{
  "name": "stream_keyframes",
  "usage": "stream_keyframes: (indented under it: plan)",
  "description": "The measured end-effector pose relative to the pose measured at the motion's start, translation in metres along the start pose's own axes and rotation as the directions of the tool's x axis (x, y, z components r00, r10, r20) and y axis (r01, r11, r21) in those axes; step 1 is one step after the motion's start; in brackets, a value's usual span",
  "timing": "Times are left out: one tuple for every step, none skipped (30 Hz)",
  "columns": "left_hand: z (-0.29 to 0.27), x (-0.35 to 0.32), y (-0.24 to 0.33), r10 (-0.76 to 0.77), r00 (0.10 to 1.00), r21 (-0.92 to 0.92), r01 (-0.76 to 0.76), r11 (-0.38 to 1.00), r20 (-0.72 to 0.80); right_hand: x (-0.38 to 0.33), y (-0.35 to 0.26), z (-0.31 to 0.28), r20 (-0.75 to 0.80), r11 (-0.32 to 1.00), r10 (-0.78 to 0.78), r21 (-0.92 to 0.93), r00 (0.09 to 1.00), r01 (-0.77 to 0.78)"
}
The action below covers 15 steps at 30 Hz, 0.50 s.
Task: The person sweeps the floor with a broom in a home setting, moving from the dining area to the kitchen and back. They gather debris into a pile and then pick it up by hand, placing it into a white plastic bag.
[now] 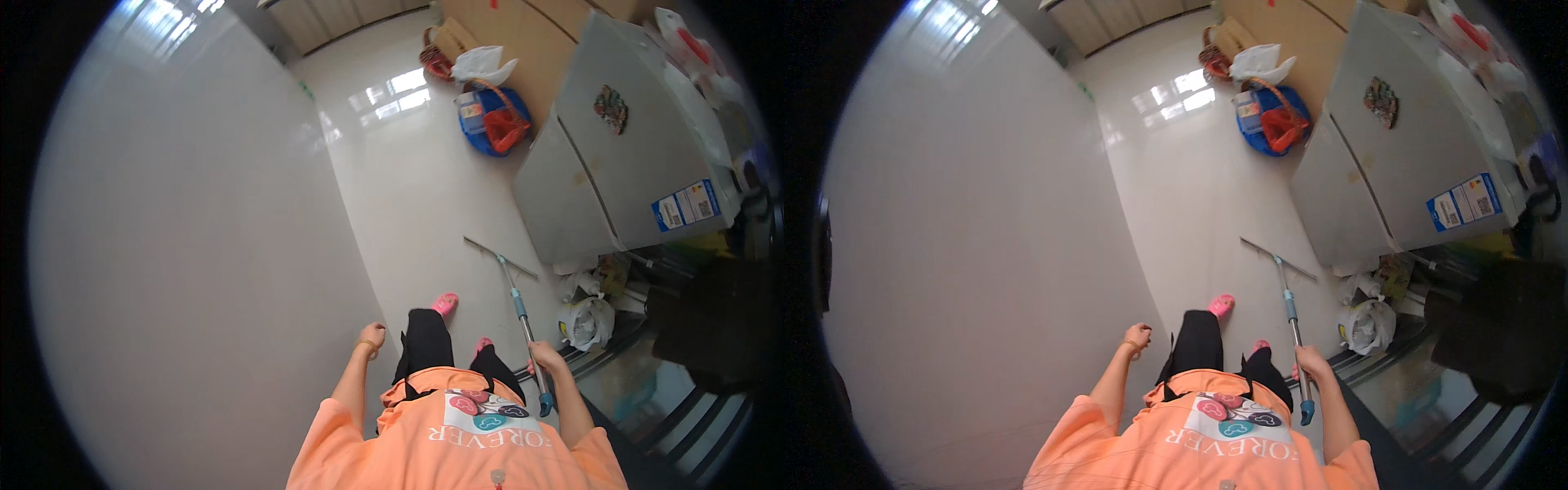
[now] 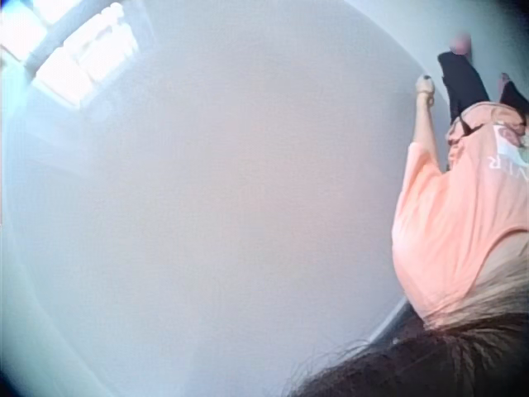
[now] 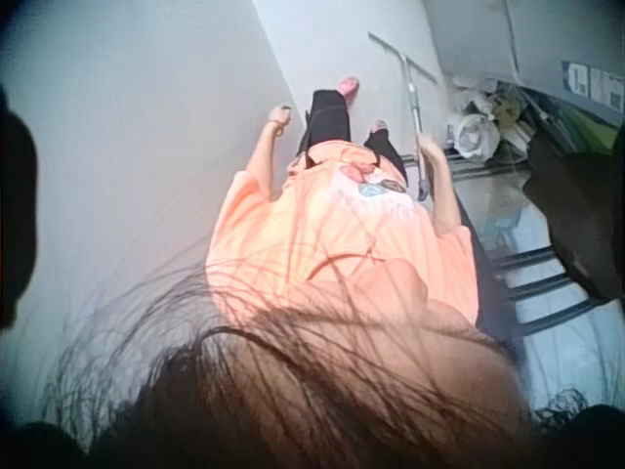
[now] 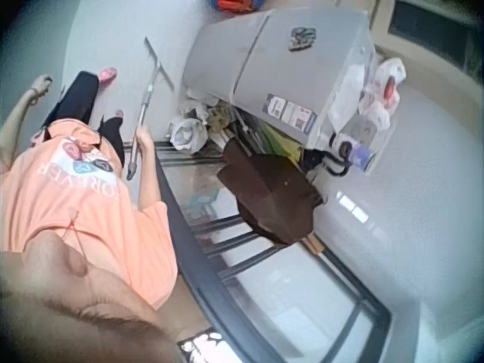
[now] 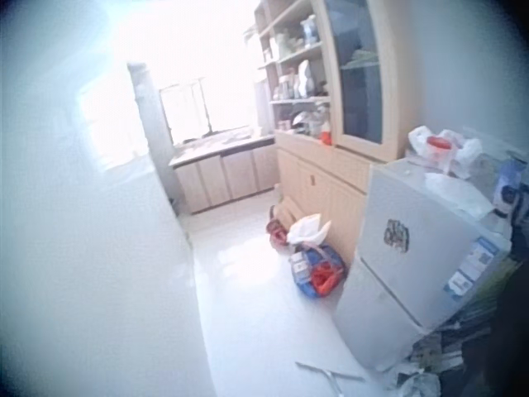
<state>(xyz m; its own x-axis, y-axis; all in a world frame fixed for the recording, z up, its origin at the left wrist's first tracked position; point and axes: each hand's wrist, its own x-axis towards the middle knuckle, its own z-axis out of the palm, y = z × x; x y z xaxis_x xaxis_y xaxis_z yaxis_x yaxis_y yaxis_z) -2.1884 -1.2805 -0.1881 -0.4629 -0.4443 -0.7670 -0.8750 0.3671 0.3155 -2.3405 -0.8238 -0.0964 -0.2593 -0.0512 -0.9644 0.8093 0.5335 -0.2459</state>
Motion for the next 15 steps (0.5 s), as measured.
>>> stream_keyframes:
  plan:
    - [0.021,-0.017,-0.010,-0.010,1.000,-0.018,0.010,1.000,0.008,-0.009,0.011,-0.008,0.005,1.000,-0.011,-0.023,1.000,0.011]
    - [0.044,-0.036,-0.018,-0.020,1.000,-0.035,0.021,0.999,0.014,-0.011,0.025,-0.016,0.019,0.999,-0.009,-0.037,1.000,0.010]
    - [0.068,-0.055,-0.035,-0.079,0.997,-0.020,0.079,0.997,0.021,-0.013,0.035,-0.022,0.067,0.994,-0.017,-0.109,0.998,0.024]
    - [0.089,-0.075,-0.043,-0.076,0.997,0.015,0.076,0.997,-0.018,-0.020,0.044,-0.025,0.106,0.986,-0.016,-0.166,0.994,0.033]
    - [0.113,-0.096,-0.048,-0.072,0.996,0.053,0.075,0.996,-0.056,-0.022,0.047,-0.029,0.080,0.985,-0.023,-0.170,0.997,0.037]
    - [0.134,-0.122,-0.054,-0.065,0.995,0.112,0.072,0.991,-0.071,-0.023,0.063,-0.034,0.094,0.983,-0.074,-0.160,0.993,0.088]
    - [0.151,-0.143,-0.062,-0.151,0.988,0.082,0.146,0.986,0.046,-0.025,0.072,-0.034,0.088,0.976,-0.079,-0.194,0.993,0.095]
    - [0.164,-0.166,-0.075,-0.166,0.982,0.111,0.156,0.982,0.091,-0.028,0.084,-0.032,0.083,0.969,-0.085,-0.226,0.993,0.101]
    - [0.179,-0.184,-0.089,-0.174,0.978,0.124,0.159,0.979,0.117,-0.032,0.097,-0.032,0.094,0.951,-0.086,-0.288,0.992,0.110]
    - [0.189,-0.196,-0.095,-0.176,0.975,0.137,0.158,0.978,0.135,-0.042,0.106,-0.027,0.071,0.948,-0.074,-0.306,0.995,0.092]
    - [0.200,-0.211,-0.101,-0.207,0.972,0.083,0.199,0.977,0.110,-0.048,0.118,-0.028,0.101,0.928,-0.080,-0.356,0.992,0.111]
    - [0.206,-0.221,-0.102,-0.218,0.971,0.038,0.215,0.976,0.096,-0.054,0.132,-0.029,0.127,0.908,-0.084,-0.398,0.988,0.129]
    - [0.213,-0.233,-0.106,-0.235,0.968,-0.003,0.236,0.972,0.088,-0.063,0.147,-0.028,0.089,0.903,-0.094,-0.412,0.992,0.123]
    - [0.218,-0.242,-0.111,-0.252,0.964,-0.044,0.256,0.966,0.081,-0.068,0.156,-0.027,0.079,0.904,-0.106,-0.407,0.991,0.129]
    - [0.223,-0.250,-0.118,-0.248,0.966,-0.075,0.253,0.965,0.074,-0.081,0.160,-0.027,0.069,0.904,-0.117,-0.405,0.991,0.135]
